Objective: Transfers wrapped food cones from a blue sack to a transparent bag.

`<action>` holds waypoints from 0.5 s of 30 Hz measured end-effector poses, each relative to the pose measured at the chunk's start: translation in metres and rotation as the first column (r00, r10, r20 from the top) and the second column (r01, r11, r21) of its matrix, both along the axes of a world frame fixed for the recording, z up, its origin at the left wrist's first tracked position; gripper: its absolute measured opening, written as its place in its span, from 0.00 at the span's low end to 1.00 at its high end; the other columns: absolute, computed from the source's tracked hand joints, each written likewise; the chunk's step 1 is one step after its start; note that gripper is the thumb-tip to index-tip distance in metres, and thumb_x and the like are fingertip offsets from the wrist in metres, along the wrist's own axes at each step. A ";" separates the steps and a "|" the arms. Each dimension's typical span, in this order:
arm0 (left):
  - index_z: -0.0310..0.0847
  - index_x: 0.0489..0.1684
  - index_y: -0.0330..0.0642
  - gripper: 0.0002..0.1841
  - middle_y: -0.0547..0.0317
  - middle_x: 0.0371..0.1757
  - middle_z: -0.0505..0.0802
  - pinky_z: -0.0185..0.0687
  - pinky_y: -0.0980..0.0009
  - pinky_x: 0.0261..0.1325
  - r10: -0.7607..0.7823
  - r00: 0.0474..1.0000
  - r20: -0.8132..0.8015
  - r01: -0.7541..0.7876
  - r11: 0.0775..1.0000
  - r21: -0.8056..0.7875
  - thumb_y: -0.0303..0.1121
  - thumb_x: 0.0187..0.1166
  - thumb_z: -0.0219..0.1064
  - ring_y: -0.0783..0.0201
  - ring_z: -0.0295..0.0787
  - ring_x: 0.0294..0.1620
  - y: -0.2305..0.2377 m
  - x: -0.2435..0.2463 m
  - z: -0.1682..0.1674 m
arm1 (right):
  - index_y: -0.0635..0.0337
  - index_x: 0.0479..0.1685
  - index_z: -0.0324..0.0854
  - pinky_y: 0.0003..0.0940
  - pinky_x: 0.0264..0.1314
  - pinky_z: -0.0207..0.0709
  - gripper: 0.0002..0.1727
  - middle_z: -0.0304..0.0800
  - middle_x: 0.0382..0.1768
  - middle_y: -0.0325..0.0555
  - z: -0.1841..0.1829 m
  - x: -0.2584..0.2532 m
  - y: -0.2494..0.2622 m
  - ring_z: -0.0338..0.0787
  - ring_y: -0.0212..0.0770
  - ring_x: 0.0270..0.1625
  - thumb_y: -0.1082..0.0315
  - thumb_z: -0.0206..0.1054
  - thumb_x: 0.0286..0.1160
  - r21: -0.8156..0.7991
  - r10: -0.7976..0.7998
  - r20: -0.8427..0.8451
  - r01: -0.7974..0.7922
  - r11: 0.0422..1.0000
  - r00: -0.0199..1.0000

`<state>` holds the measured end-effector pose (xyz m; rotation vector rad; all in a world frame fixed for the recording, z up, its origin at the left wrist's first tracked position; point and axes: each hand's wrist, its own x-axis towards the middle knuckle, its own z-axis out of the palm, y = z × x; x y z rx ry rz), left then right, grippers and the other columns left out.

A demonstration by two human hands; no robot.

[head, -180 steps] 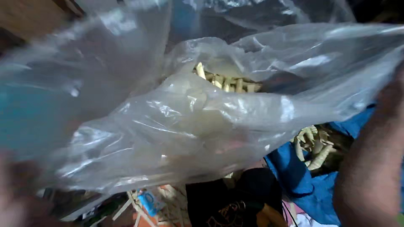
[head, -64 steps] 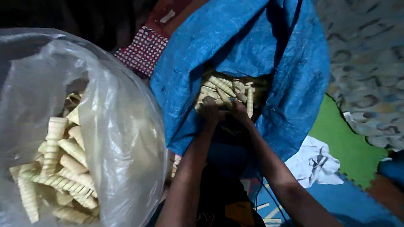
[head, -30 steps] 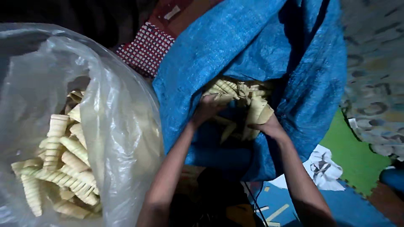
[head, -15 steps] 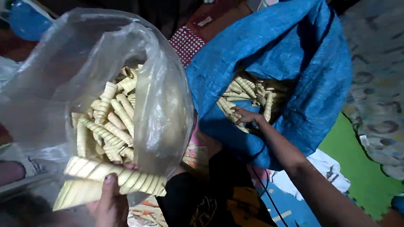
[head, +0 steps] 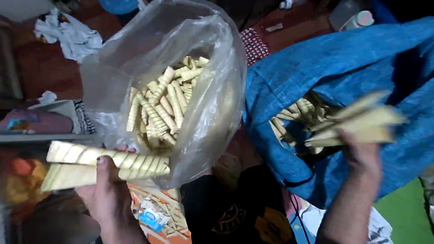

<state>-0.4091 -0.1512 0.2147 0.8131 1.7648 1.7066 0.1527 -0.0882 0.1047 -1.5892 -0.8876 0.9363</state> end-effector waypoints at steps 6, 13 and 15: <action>0.68 0.76 0.42 0.28 0.63 0.55 0.91 0.90 0.67 0.57 -0.170 0.943 -0.285 0.092 0.959 -0.267 0.45 0.82 0.69 0.71 0.92 0.50 0.053 -0.027 0.009 | 0.44 0.63 0.82 0.35 0.68 0.85 0.19 0.92 0.57 0.32 0.124 -0.148 0.035 0.90 0.33 0.62 0.58 0.75 0.73 0.536 0.373 -0.606 0.014 0.844 0.702; 0.46 0.93 0.34 0.45 0.33 0.88 0.66 0.70 0.53 0.81 -0.380 0.677 -0.630 0.194 0.918 -0.345 0.50 0.82 0.66 0.46 0.67 0.86 0.085 0.013 0.031 | 0.53 0.93 0.56 0.45 0.62 0.89 0.49 0.61 0.90 0.53 0.080 -0.297 0.078 0.85 0.50 0.72 0.77 0.77 0.67 0.322 0.447 -0.278 -0.356 0.877 0.850; 0.54 0.87 0.27 0.41 0.35 0.84 0.72 0.75 0.63 0.78 -0.400 0.649 -0.648 0.367 0.910 -0.194 0.47 0.83 0.66 0.57 0.73 0.82 0.087 0.066 0.023 | 0.54 0.88 0.64 0.35 0.51 0.92 0.40 0.73 0.83 0.50 0.045 -0.254 0.045 0.94 0.41 0.56 0.79 0.71 0.72 0.404 0.326 -0.192 -0.228 0.886 0.926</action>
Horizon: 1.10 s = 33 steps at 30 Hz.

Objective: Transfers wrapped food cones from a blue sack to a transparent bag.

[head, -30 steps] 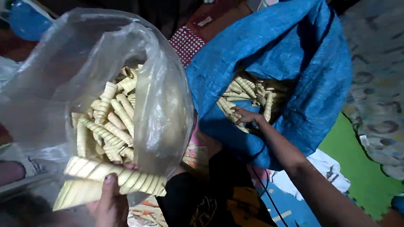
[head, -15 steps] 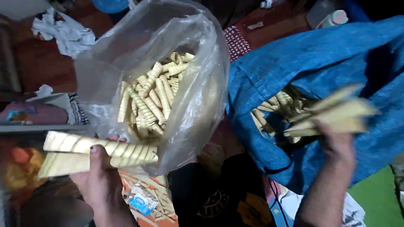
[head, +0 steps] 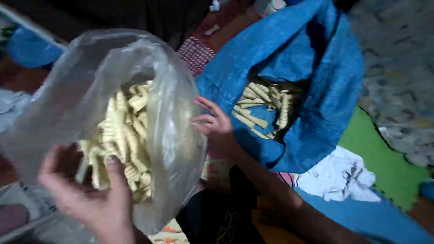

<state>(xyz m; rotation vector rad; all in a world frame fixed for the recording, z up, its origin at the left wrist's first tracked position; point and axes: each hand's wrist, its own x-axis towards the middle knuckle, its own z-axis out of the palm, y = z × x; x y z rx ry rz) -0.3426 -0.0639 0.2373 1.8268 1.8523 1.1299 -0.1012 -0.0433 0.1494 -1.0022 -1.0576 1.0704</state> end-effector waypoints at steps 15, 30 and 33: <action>0.66 0.81 0.26 0.26 0.30 0.79 0.78 0.69 0.47 0.83 -0.653 0.756 0.035 0.548 0.603 -0.580 0.33 0.89 0.59 0.40 0.75 0.81 0.134 0.339 -0.258 | 0.68 0.80 0.72 0.60 0.83 0.67 0.32 0.74 0.78 0.69 -0.192 0.258 0.068 0.75 0.67 0.81 0.69 0.73 0.74 -0.353 -0.003 0.811 0.493 0.796 0.585; 0.59 0.85 0.23 0.33 0.29 0.84 0.71 0.60 0.51 0.88 -0.743 0.652 0.149 0.587 0.370 -0.720 0.15 0.78 0.64 0.40 0.66 0.87 0.184 0.335 -0.279 | 0.68 0.87 0.61 0.71 0.82 0.60 0.52 0.69 0.80 0.73 -0.195 0.275 0.089 0.67 0.74 0.83 0.51 0.82 0.64 -0.738 0.548 0.663 0.322 0.593 0.511; 0.66 0.79 0.19 0.37 0.25 0.80 0.74 0.62 0.49 0.85 -0.862 0.501 0.078 0.619 0.294 -0.729 0.07 0.63 0.71 0.34 0.69 0.83 0.180 0.335 -0.286 | 0.67 0.88 0.60 0.71 0.78 0.66 0.51 0.73 0.77 0.74 -0.190 0.272 0.078 0.73 0.73 0.79 0.56 0.83 0.65 -0.867 0.614 0.454 0.160 0.473 0.646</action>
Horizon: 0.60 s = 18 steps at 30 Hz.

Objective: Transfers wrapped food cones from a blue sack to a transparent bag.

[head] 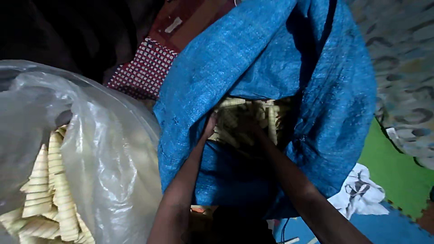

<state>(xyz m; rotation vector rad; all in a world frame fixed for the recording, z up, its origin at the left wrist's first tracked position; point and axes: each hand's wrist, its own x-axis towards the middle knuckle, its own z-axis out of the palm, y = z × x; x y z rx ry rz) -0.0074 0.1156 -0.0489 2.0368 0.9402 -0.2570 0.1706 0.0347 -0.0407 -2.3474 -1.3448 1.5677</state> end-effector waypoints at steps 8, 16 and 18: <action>0.76 0.73 0.34 0.35 0.43 0.69 0.87 0.83 0.54 0.72 0.175 0.778 0.603 -0.192 0.981 -0.037 0.17 0.59 0.80 0.53 0.87 0.67 -0.053 -0.038 0.092 | 0.63 0.77 0.70 0.41 0.58 0.88 0.40 0.88 0.56 0.53 0.094 0.013 -0.114 0.91 0.42 0.53 0.70 0.80 0.58 0.176 -0.338 -0.417 0.439 0.881 0.844; 0.73 0.76 0.59 0.38 0.72 0.47 0.93 0.90 0.76 0.48 0.499 0.158 0.852 -0.421 0.814 -0.400 0.52 0.63 0.83 0.73 0.92 0.43 -0.171 -0.203 0.268 | 0.42 0.68 0.80 0.33 0.60 0.88 0.34 0.93 0.56 0.32 0.178 -0.069 -0.163 0.92 0.33 0.57 0.57 0.84 0.55 0.449 0.137 -0.883 0.722 0.527 0.449; 0.73 0.75 0.59 0.35 0.73 0.42 0.93 0.88 0.77 0.40 0.532 0.039 0.846 -0.689 0.627 -0.363 0.47 0.65 0.81 0.74 0.90 0.36 -0.184 -0.273 0.290 | 0.46 0.62 0.83 0.32 0.56 0.89 0.28 0.93 0.54 0.37 0.208 -0.133 -0.142 0.93 0.34 0.53 0.59 0.82 0.55 0.359 0.122 -0.928 0.765 0.534 0.351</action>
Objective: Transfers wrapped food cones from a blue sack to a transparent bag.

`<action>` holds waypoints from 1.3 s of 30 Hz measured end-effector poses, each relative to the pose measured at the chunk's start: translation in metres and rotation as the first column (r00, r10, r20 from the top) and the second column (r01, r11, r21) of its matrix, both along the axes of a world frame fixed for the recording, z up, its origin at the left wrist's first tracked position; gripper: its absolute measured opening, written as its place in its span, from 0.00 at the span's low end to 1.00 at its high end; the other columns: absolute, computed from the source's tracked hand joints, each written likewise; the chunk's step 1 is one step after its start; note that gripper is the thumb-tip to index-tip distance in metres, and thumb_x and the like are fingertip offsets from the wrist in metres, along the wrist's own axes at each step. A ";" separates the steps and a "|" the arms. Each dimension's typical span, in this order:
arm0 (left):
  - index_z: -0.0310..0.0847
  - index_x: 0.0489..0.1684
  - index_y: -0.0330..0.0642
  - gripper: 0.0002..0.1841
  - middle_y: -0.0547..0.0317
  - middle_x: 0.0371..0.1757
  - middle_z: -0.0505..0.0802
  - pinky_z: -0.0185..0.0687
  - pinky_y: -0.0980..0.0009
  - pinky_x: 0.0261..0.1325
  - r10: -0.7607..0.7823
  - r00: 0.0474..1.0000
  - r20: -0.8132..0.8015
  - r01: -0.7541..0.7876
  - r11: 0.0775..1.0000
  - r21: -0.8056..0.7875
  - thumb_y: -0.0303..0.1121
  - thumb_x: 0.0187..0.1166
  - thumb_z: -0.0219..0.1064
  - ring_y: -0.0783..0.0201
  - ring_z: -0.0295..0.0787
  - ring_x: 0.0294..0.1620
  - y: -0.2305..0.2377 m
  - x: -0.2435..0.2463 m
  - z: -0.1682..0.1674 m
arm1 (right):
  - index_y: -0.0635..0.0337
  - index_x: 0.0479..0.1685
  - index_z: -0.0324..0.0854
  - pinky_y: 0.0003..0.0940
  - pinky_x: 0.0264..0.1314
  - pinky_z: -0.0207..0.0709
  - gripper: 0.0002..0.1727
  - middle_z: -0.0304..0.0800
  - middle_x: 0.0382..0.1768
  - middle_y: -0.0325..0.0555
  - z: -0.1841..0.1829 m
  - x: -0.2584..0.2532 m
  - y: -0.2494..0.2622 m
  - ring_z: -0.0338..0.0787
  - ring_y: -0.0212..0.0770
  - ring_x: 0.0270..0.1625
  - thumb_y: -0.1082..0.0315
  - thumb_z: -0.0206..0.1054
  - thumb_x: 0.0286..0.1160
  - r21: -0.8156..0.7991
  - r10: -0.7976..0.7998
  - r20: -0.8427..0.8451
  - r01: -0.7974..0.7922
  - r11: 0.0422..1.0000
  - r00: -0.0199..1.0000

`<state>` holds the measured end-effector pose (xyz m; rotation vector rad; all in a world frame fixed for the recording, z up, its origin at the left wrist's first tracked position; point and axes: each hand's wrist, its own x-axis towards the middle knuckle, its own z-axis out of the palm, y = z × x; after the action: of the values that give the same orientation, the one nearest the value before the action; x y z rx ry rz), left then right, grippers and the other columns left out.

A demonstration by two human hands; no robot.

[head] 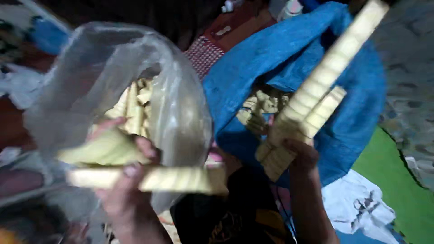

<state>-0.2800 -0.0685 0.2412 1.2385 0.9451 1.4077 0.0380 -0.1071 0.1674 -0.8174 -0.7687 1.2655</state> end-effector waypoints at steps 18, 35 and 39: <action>0.74 0.67 0.29 0.20 0.52 0.64 0.87 0.83 0.72 0.65 0.093 0.847 -0.523 0.072 0.956 0.285 0.33 0.83 0.65 0.71 0.85 0.63 0.063 0.080 -0.075 | 0.58 0.74 0.72 0.33 0.54 0.85 0.19 0.88 0.60 0.42 -0.090 0.029 0.034 0.90 0.32 0.50 0.68 0.56 0.86 -0.256 -0.225 0.528 0.405 0.878 0.819; 0.59 0.87 0.28 0.36 0.34 0.89 0.65 0.69 0.44 0.82 -0.544 -0.347 -0.764 0.391 0.656 -0.645 0.25 0.78 0.70 0.36 0.64 0.88 0.154 0.300 -0.304 | 0.54 0.95 0.48 0.74 0.67 0.76 0.68 0.73 0.77 0.73 -0.251 0.131 0.105 0.79 0.75 0.72 0.59 0.92 0.47 -0.765 0.738 0.640 0.267 0.586 0.214; 0.65 0.81 0.22 0.44 0.28 0.86 0.67 0.65 0.49 0.86 -0.654 -0.042 -0.756 0.433 0.670 -0.603 0.19 0.58 0.84 0.35 0.68 0.85 0.169 0.287 -0.331 | 0.65 0.90 0.54 0.67 0.71 0.76 0.55 0.77 0.73 0.72 -0.243 0.122 0.072 0.82 0.70 0.71 0.66 0.86 0.60 -0.832 0.751 0.552 0.181 0.525 0.361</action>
<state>0.0072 0.1008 -0.0893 2.0681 1.0677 -0.3637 0.1601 -0.0351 -0.0753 -2.4086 -1.2901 1.5181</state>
